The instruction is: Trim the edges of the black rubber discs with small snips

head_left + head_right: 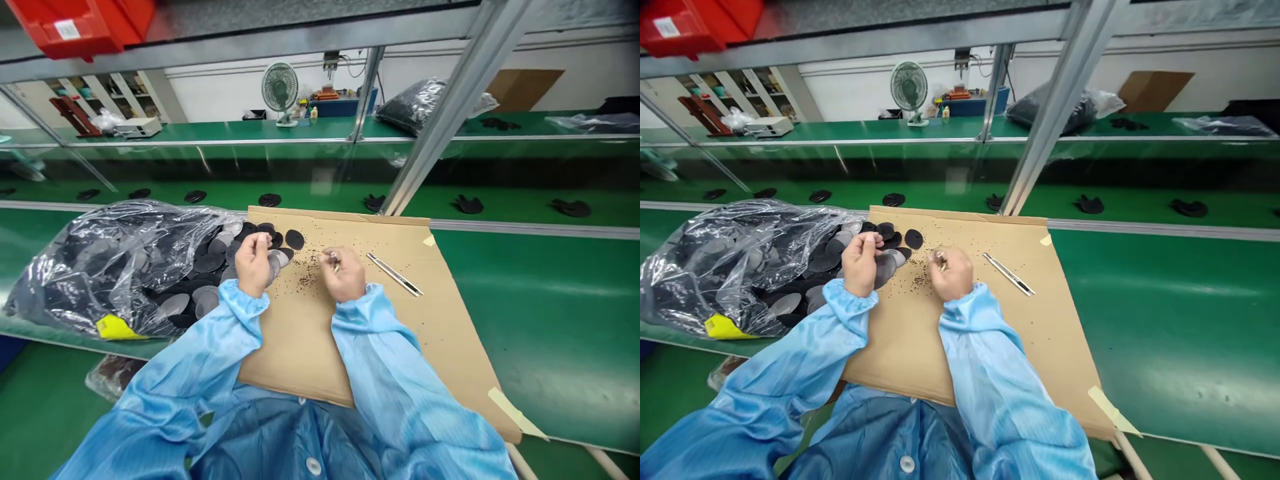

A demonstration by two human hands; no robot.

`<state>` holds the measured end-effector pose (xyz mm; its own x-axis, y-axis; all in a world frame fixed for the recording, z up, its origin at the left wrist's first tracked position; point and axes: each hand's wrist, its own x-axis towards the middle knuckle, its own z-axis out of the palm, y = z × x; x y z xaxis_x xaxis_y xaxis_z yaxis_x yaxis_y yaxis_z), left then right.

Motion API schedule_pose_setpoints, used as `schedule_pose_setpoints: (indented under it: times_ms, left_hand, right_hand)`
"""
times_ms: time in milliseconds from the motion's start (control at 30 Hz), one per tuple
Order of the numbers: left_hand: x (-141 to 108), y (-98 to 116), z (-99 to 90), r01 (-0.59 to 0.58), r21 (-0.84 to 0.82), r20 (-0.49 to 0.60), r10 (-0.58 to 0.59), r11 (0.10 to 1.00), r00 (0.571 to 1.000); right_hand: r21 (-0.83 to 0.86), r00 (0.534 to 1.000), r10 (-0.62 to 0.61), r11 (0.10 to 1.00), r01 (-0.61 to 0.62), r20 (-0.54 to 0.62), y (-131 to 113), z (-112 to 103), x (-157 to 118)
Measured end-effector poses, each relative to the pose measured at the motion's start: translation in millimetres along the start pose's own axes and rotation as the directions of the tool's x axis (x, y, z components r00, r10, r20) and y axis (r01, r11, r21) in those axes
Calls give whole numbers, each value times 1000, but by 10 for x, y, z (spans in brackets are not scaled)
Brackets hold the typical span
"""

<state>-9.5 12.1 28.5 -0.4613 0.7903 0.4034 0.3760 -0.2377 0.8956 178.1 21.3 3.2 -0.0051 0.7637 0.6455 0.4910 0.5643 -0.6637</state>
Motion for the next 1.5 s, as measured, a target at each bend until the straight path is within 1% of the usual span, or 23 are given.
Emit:
schedule_pose_setpoints:
  times_ms: [33, 67, 100, 133, 167, 200, 233, 333, 400, 467, 567, 733, 900, 1033, 1133, 1233, 1267, 1300, 1333, 1367, 1400, 1433, 1500]
  left_hand:
    - [44, 1, -85, 49, -20, -10, -49, 999, 999]
    - [55, 9, -183, 67, -5, 15, -67, 998, 998]
    - [25, 21, -292, 46, 51, 78, -50, 998, 996]
    - [-49, 36, -408, -11, 136, 178, -14, 991, 984]
    - [-164, 49, -527, -98, 230, 299, 25, 968, 954]
    - [-313, 56, -643, -214, 316, 434, 60, 924, 899]
    - [-483, 52, -748, -303, 381, 525, 66, 873, 849]
    - [-970, -31, -944, -435, 524, 646, -9, 732, 763]
    - [-1169, -114, -946, -475, 575, 668, -46, 666, 743]
    - [-1247, -171, -859, -491, 610, 663, -61, 622, 746]
    - [-1230, -164, -653, -492, 631, 663, -86, 600, 744]
    - [-1141, -58, -326, -543, 562, 751, -111, 624, 650]
    - [-984, -36, 65, -553, 545, 773, -123, 630, 622]
    - [-781, -55, 434, -588, 497, 812, -102, 638, 575]
    - [-584, -75, 683, -617, 412, 860, -63, 671, 506]
    - [-391, -83, 850, -641, 243, 912, 53, 728, 406]
    - [-340, -80, 875, -636, 193, 918, 91, 747, 386]
    - [-300, -74, 881, -624, 155, 917, 123, 766, 379]
    - [-271, -67, 869, -606, 124, 911, 153, 786, 384]
    - [-252, -60, 840, -581, 98, 896, 183, 808, 405]
    - [-240, -52, 798, -546, 75, 869, 214, 834, 447]
    - [-234, -47, 749, -500, 52, 824, 246, 864, 511]
    - [-231, -49, 652, -359, -1, 672, 267, 933, 691]
  right_hand:
    - [-44, 987, -90, 994, 97, 131, -92, 32, -48]
    - [-69, 960, -154, 982, 175, 234, -165, 65, -93]
    - [-81, 934, -189, 971, 223, 302, -215, 95, -131]
    - [-86, 923, -201, 967, 241, 328, -242, 120, -159]
    - [-89, 928, -197, 968, 236, 316, -246, 138, -174]
    - [-92, 944, -181, 973, 214, 276, -232, 148, -177]
    - [-94, 964, -156, 979, 180, 217, -206, 150, -168]
    - [-92, 997, -75, 993, 77, 29, -114, 129, -109]
    - [-83, 997, -28, 996, 22, -67, -79, 110, -72]
    - [-67, 990, 16, 997, -26, -141, -68, 95, -51]
    - [-46, 976, 47, 997, -58, -212, -56, 67, -34]
    - [-49, 954, 74, 995, -92, -290, 34, 8, -6]
    - [-30, 931, 137, 987, -156, -339, 115, -13, 4]
    - [-19, 921, 141, 987, -159, -363, 137, -13, 11]
    - [-28, 915, 134, 987, -156, -381, 165, -21, 26]
    - [-36, 895, 127, 987, -157, -427, 216, -43, 48]
    - [-34, 883, 142, 984, -175, -448, 234, -53, 56]
    - [-28, 870, 164, 979, -200, -465, 250, -65, 64]
    - [-20, 858, 190, 974, -227, -477, 263, -76, 71]
    - [-11, 848, 212, 969, -248, -487, 274, -86, 77]
    - [-3, 839, 226, 965, -262, -496, 281, -93, 83]
    - [7, 831, 236, 963, -268, -504, 285, -97, 88]
    - [27, 819, 244, 962, -270, -519, 285, -93, 92]
